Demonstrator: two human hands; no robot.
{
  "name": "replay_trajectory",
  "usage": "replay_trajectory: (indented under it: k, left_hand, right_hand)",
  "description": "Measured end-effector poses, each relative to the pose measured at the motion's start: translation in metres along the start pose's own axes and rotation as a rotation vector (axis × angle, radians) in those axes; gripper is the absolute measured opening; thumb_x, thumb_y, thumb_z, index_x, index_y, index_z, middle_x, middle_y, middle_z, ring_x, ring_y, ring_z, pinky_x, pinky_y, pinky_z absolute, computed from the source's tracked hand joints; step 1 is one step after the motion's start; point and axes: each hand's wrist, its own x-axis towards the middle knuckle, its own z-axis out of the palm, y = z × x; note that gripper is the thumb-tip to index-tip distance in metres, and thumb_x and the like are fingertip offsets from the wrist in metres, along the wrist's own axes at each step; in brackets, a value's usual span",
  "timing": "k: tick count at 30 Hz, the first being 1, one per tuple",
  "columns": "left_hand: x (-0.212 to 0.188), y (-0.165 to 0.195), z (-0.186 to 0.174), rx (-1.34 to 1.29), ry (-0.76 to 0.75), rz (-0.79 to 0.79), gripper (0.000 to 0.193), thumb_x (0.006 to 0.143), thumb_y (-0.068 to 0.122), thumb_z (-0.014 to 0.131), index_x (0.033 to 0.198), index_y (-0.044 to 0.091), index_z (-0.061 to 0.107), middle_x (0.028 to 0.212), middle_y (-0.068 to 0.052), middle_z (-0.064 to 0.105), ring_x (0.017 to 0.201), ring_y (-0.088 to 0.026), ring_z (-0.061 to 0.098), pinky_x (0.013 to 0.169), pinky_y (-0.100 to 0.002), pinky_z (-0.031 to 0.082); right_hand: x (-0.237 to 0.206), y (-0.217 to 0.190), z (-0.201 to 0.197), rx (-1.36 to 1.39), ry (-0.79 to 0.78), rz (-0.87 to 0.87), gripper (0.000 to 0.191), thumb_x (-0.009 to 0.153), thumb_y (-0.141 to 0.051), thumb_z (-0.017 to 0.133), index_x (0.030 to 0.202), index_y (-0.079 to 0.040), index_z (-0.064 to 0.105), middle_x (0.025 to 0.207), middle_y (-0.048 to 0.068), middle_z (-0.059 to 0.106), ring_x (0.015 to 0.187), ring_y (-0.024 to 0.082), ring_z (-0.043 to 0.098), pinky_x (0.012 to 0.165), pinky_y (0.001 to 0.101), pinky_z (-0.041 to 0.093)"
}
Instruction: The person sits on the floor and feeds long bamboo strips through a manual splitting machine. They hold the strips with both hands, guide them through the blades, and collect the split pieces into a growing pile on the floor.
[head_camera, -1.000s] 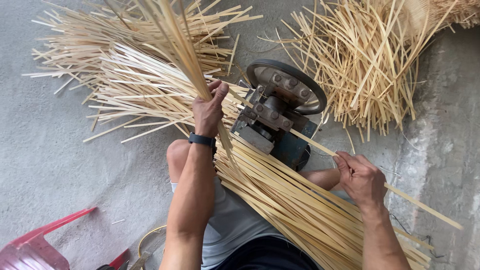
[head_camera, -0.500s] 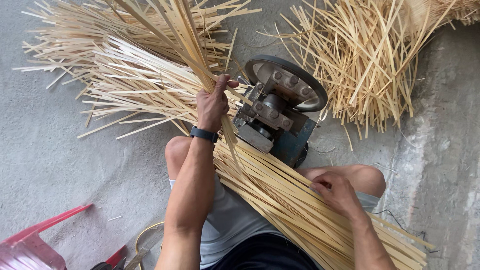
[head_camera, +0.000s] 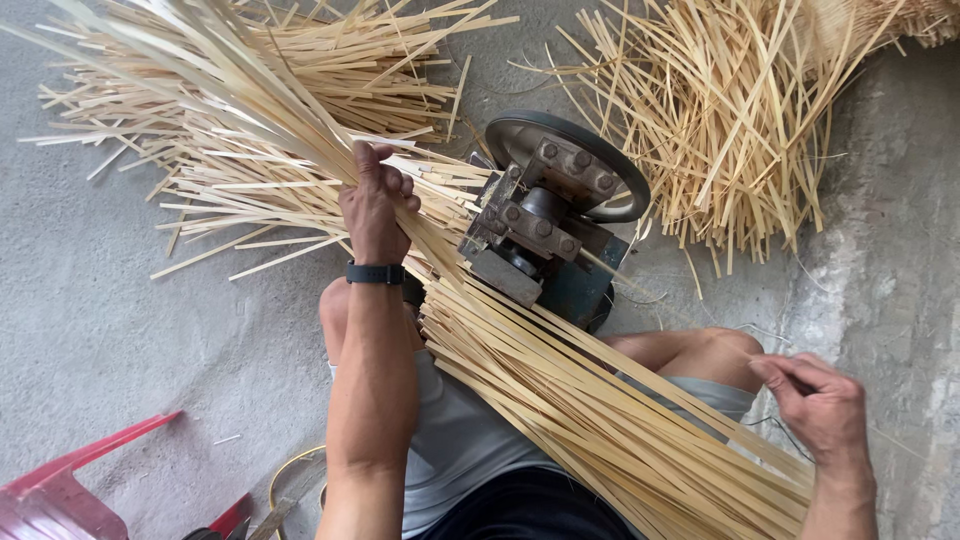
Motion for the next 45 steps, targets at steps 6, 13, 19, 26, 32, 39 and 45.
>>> replay_trajectory:
  k: [6,13,19,26,32,39,45]
  left_hand:
    - [-0.006,0.001,0.010,0.137,0.024,-0.052,0.045,0.089,0.043,0.081,0.103,0.004,0.062,0.062,0.003,0.045,0.046,-0.006,0.041,0.036,-0.021,0.033]
    - [-0.015,-0.010,0.020,0.349,-0.004,-0.071,0.051,0.083,0.042,0.085,0.106,-0.002,0.071,0.071,-0.001,0.058,0.047,-0.006,0.047,0.039,-0.022,0.040]
    - [-0.019,-0.014,0.030,0.366,-0.072,-0.074,0.053,0.079,0.042,0.084,0.112,0.002,0.070,0.086,-0.003,0.072,0.046,-0.004,0.045,0.037,-0.022,0.037]
    - [-0.017,-0.015,0.031,0.378,-0.082,-0.133,0.053,0.085,0.046,0.079,0.113,0.001,0.070,0.081,-0.007,0.071,0.045,-0.005,0.047,0.037,-0.022,0.038]
    - [-0.016,-0.014,0.026,0.308,-0.060,-0.122,0.053,0.085,0.045,0.080,0.113,0.001,0.071,0.076,-0.005,0.067,0.044,-0.004,0.045,0.036,-0.022,0.036]
    - [-0.018,-0.013,0.023,0.309,-0.050,-0.107,0.051,0.085,0.044,0.082,0.109,0.001,0.071,0.077,-0.004,0.066,0.045,-0.004,0.045,0.037,-0.022,0.036]
    - [-0.020,-0.013,0.026,0.361,-0.063,-0.096,0.051,0.082,0.043,0.083,0.110,0.002,0.071,0.083,-0.005,0.070,0.047,-0.004,0.047,0.038,-0.021,0.039]
  right_hand:
    - [0.012,-0.029,0.021,-0.196,0.136,-0.120,0.023,0.090,-0.025,0.084,0.109,-0.013,0.081,0.091,0.004,0.075,0.082,0.014,0.069,0.069,0.0299,0.058]
    - [0.022,-0.098,0.063,-0.262,0.190,-0.483,0.026,0.092,-0.027,0.076,0.113,-0.010,0.079,0.101,0.005,0.075,0.086,0.018,0.070,0.076,0.0363,0.057]
    - [0.013,-0.101,0.087,-0.208,0.035,-0.483,0.022,0.087,-0.028,0.075,0.100,-0.011,0.081,0.094,0.007,0.077,0.083,0.021,0.072,0.074,0.0382,0.058]
    - [-0.008,-0.050,0.112,0.000,-0.203,-0.232,0.017,0.086,-0.021,0.076,0.099,-0.009,0.078,0.094,0.006,0.079,0.080,0.017,0.075,0.073,0.0321,0.061]
    - [-0.002,-0.011,0.056,0.022,-0.294,0.014,0.020,0.082,-0.024,0.079,0.099,-0.013,0.083,0.094,0.005,0.083,0.082,0.016,0.078,0.076,0.0305,0.063]
    - [0.005,0.009,-0.015,-0.121,-0.014,-0.035,0.011,0.091,-0.022,0.080,0.095,-0.012,0.082,0.078,0.003,0.078,0.065,0.014,0.070,0.058,0.0282,0.054]
    - [0.019,-0.015,0.000,-0.241,0.094,-0.204,0.006,0.096,-0.017,0.077,0.096,-0.013,0.081,0.082,0.003,0.076,0.065,0.012,0.069,0.061,0.0268,0.055]
